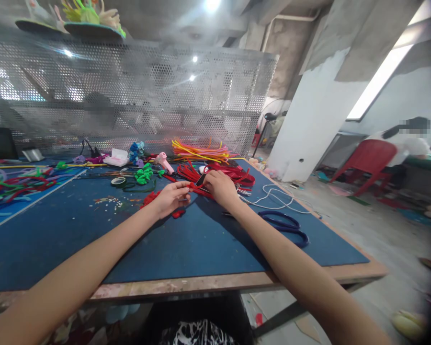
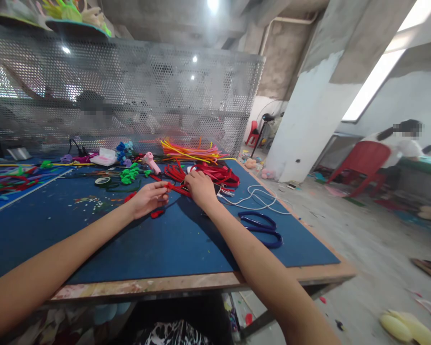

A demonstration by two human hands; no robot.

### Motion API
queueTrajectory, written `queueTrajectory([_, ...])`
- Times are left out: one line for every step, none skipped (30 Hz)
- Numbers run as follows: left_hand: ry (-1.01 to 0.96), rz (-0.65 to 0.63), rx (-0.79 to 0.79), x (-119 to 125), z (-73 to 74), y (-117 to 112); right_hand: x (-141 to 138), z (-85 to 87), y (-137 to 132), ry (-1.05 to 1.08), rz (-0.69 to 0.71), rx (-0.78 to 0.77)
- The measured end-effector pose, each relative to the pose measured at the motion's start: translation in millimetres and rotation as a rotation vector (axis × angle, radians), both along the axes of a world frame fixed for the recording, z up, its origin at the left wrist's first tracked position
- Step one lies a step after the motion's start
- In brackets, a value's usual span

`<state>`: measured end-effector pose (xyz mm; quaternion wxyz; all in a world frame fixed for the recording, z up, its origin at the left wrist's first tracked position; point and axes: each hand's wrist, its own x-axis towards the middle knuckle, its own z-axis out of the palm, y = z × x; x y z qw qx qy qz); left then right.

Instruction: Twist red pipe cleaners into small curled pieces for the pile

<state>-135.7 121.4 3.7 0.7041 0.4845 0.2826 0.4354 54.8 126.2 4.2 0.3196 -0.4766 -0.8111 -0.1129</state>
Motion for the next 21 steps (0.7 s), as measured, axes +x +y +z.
queueTrajectory([0.017,0.025,0.007,-1.0,-0.3,1.3,-1.8,-0.8,0.0,0.0,0.035,0.0])
queueTrajectory([0.034,0.053,0.014,-1.9,-0.8,2.6,-4.0,-1.9,0.1,-0.001,0.078,-0.002])
queueTrajectory([0.051,0.078,0.022,-2.6,-1.3,3.7,-6.4,-3.2,0.1,-0.003,0.126,-0.005])
queueTrajectory([0.068,0.099,0.031,-3.1,-1.8,4.5,-8.9,-4.7,0.2,-0.004,0.171,-0.008])
queueTrajectory([0.084,0.114,0.04,-3.3,-2.3,5.0,-11.2,-6.2,0.4,-0.005,0.21,-0.01])
queueTrajectory([0.099,0.124,0.05,-3.2,-2.7,5.2,-13.3,-7.8,0.5,-0.005,0.239,-0.01])
queueTrajectory([0.112,0.129,0.06,-3.0,-3.0,5.0,-15.0,-9.3,0.7,-0.005,0.26,-0.008])
queueTrajectory([0.121,0.132,0.072,-2.6,-3.3,4.5,-16.2,-10.7,1.0,-0.004,0.273,-0.002])
queueTrajectory([0.126,0.134,0.084,-2.2,-3.4,3.9,-17.1,-11.9,1.1,-0.001,0.28,0.007])
queueTrajectory([0.128,0.134,0.096,-1.8,-3.5,3.3,-17.7,-12.7,1.2,0.006,0.283,0.02])
queueTrajectory([0.128,0.134,0.108,-1.5,-3.7,2.7,-18.1,-13.3,1.2,0.019,0.283,0.036])
queueTrajectory([0.129,0.134,0.119,-1.2,-3.9,2.2,-18.4,-13.6,1.0,0.035,0.281,0.055])
queueTrajectory([0.129,0.134,0.13,-0.9,-4.3,1.9,-18.6,-13.5,0.7,0.053,0.279,0.075])
queueTrajectory([0.131,0.134,0.142,-0.5,-4.8,1.7,-18.8,-13.2,0.3,0.07,0.279,0.095])
queueTrajectory([0.134,0.133,0.153,-0.1,-5.4,1.8,-18.9,-12.7,-0.2,0.086,0.28,0.113])
queueTrajectory([0.137,0.134,0.164,0.2,-6.0,2.1,-18.9,-12.0,-0.7,0.099,0.284,0.129])
queueTrajectory([0.14,0.136,0.174,0.4,-6.5,2.6,-18.6,-11.1,-1.0,0.111,0.288,0.143])
queueTrajectory([0.143,0.143,0.185,0.3,-6.9,3.4,-18.1,-10.0,-1.3,0.122,0.294,0.155])
queueTrajectory([0.143,0.156,0.195,-0.1,-7.1,4.5,-17.3,-8.9,-1.5,0.134,0.301,0.164])
queueTrajectory([0.14,0.176,0.204,-0.9,-6.9,5.9,-16.4,-7.6,-1.6,0.147,0.306,0.172])
queueTrajectory([0.134,0.203,0.211,-2.2,-6.5,7.6,-15.5,-6.4,-1.7,0.162,0.309,0.178])
